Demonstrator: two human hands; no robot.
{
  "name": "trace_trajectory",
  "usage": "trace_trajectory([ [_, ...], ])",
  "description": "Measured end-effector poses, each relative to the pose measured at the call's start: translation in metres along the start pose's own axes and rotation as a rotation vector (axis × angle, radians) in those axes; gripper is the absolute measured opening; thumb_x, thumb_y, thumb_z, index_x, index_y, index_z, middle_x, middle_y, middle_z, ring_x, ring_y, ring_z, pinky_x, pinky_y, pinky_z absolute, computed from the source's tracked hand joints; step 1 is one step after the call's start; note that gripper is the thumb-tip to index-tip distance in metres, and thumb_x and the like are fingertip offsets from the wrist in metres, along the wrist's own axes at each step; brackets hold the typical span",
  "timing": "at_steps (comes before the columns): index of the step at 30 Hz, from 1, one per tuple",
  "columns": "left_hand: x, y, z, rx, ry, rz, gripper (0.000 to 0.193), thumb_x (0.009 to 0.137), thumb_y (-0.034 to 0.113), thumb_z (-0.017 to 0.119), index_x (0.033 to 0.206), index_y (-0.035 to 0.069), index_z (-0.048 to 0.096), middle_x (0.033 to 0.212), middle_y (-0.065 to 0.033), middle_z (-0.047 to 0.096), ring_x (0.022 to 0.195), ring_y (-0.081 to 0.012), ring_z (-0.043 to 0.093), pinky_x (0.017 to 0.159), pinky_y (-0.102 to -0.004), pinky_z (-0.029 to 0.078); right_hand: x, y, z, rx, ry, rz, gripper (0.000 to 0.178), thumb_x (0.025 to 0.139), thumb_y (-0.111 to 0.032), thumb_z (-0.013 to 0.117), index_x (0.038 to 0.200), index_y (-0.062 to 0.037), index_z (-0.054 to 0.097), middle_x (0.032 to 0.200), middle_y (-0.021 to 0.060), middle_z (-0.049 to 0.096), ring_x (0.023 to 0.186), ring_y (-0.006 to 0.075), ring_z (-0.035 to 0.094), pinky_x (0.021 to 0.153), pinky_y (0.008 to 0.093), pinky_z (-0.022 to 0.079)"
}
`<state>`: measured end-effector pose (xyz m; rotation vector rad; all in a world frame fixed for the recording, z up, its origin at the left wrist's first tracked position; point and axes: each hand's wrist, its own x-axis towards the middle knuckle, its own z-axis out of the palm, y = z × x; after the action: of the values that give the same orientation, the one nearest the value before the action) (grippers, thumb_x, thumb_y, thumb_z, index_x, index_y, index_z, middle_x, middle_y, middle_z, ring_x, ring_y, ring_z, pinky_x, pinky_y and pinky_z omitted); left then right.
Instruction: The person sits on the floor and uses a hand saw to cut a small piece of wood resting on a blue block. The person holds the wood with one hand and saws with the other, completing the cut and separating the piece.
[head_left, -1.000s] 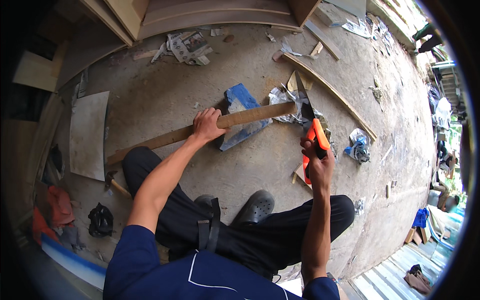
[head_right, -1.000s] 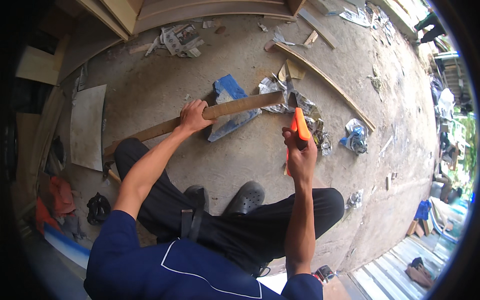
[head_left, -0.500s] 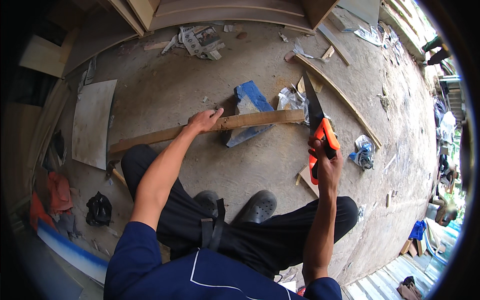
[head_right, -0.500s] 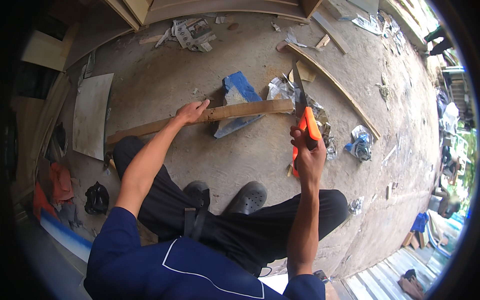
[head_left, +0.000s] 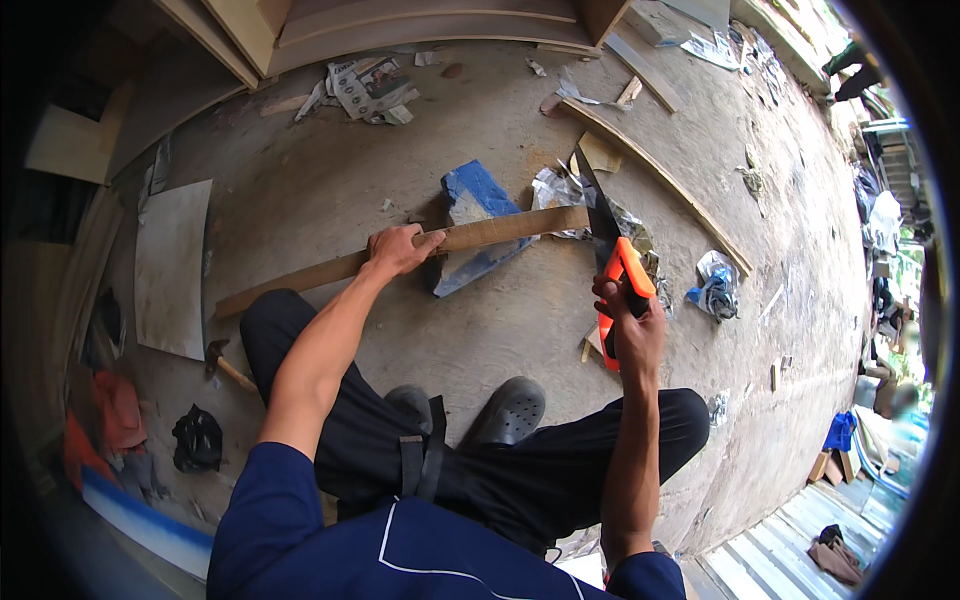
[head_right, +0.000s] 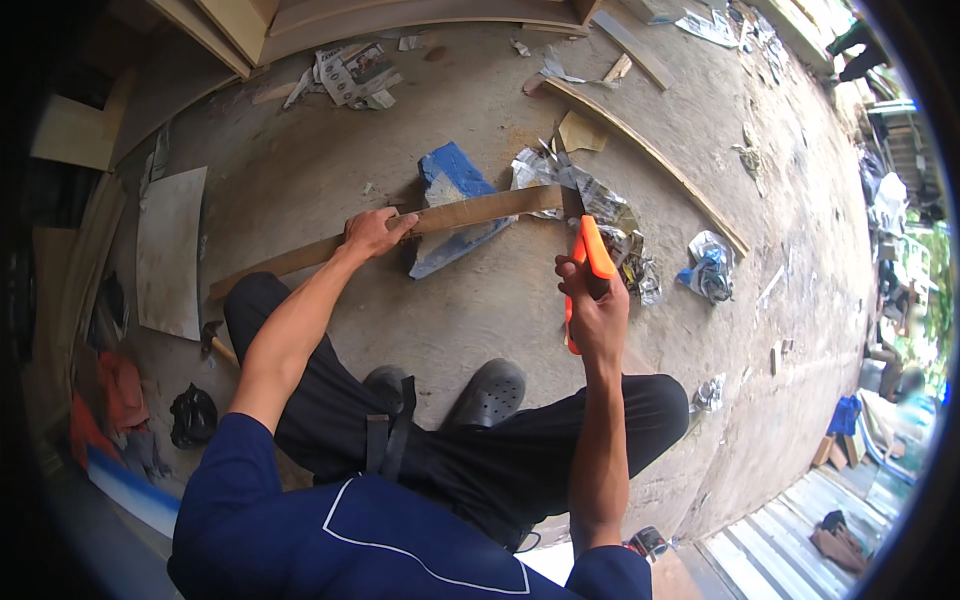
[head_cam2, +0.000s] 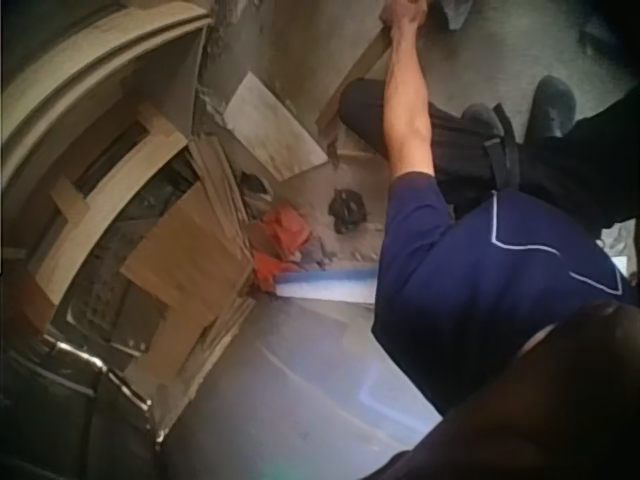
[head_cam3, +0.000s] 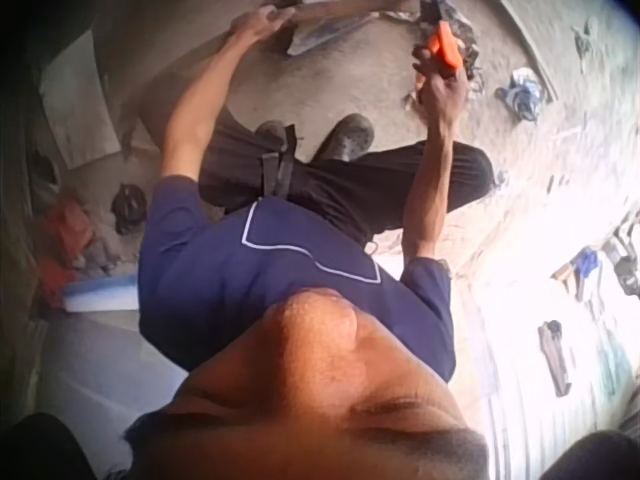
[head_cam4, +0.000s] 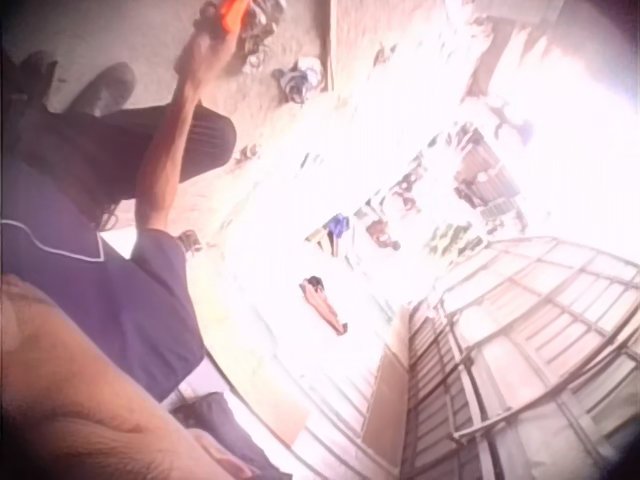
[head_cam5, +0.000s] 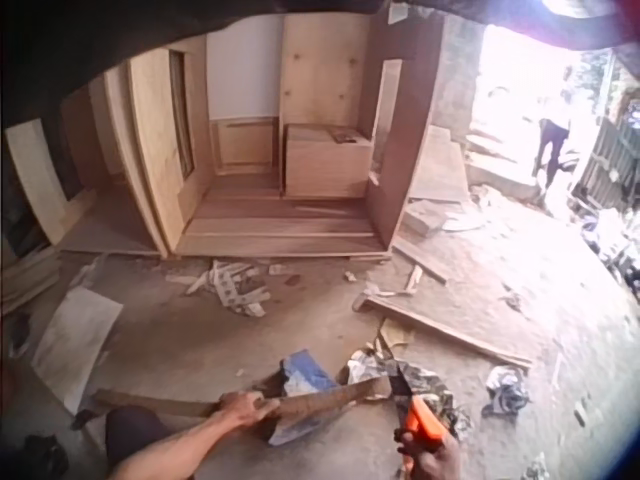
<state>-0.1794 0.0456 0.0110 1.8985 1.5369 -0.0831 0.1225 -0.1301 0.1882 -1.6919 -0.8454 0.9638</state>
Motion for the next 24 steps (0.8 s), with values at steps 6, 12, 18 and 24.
trace_trajectory([
  [6, 0.012, 0.008, 0.006, 0.031, 0.022, 0.024, 0.082, 0.079, 0.079, 0.046, 0.115, 0.006, 0.058, 0.110, -0.0174, 0.065, 0.108, -0.0329, 0.060, 0.091, -0.0466, 0.041, -0.001, 0.004, 0.005, 0.023, -0.017, 0.040, 0.030, 0.092, -0.018, 0.066, 0.115, -0.0004, 0.056, 0.085, 0.0062, 0.067, 0.060, 0.0098, 0.060, 0.051, 0.0237, 0.047],
  [12, 0.011, 0.036, 0.017, 0.050, 0.144, 0.147, 0.077, 0.073, 0.083, 0.050, 0.090, 0.007, 0.051, 0.096, -0.0123, 0.057, 0.094, -0.0295, 0.056, 0.082, -0.0475, 0.042, 0.003, 0.005, 0.011, 0.038, 0.008, 0.114, 0.020, 0.091, -0.019, 0.067, 0.098, -0.0030, 0.056, 0.068, -0.0017, 0.054, 0.052, 0.0057, 0.049, 0.047, 0.0223, 0.040],
  [18, 0.028, 0.070, 0.039, 0.174, 0.442, 0.383, 0.072, 0.075, 0.077, 0.057, 0.094, 0.007, 0.057, 0.092, -0.0085, 0.056, 0.090, -0.0256, 0.055, 0.079, -0.0422, 0.041, 0.002, -0.001, 0.005, 0.048, 0.052, 0.105, 0.020, 0.091, -0.018, 0.067, 0.096, -0.0027, 0.056, 0.067, -0.0025, 0.053, 0.052, 0.0060, 0.049, 0.047, 0.0227, 0.041],
  [24, 0.046, 0.077, 0.050, 0.153, 0.461, 0.603, 0.063, 0.074, 0.063, 0.069, 0.105, 0.009, 0.061, 0.096, -0.0078, 0.055, 0.091, -0.0252, 0.054, 0.080, -0.0408, 0.039, 0.002, -0.004, 0.000, 0.040, 0.105, 0.116, 0.020, 0.091, -0.017, 0.068, 0.098, -0.0025, 0.056, 0.066, -0.0027, 0.052, 0.052, 0.0061, 0.050, 0.047, 0.0230, 0.041],
])
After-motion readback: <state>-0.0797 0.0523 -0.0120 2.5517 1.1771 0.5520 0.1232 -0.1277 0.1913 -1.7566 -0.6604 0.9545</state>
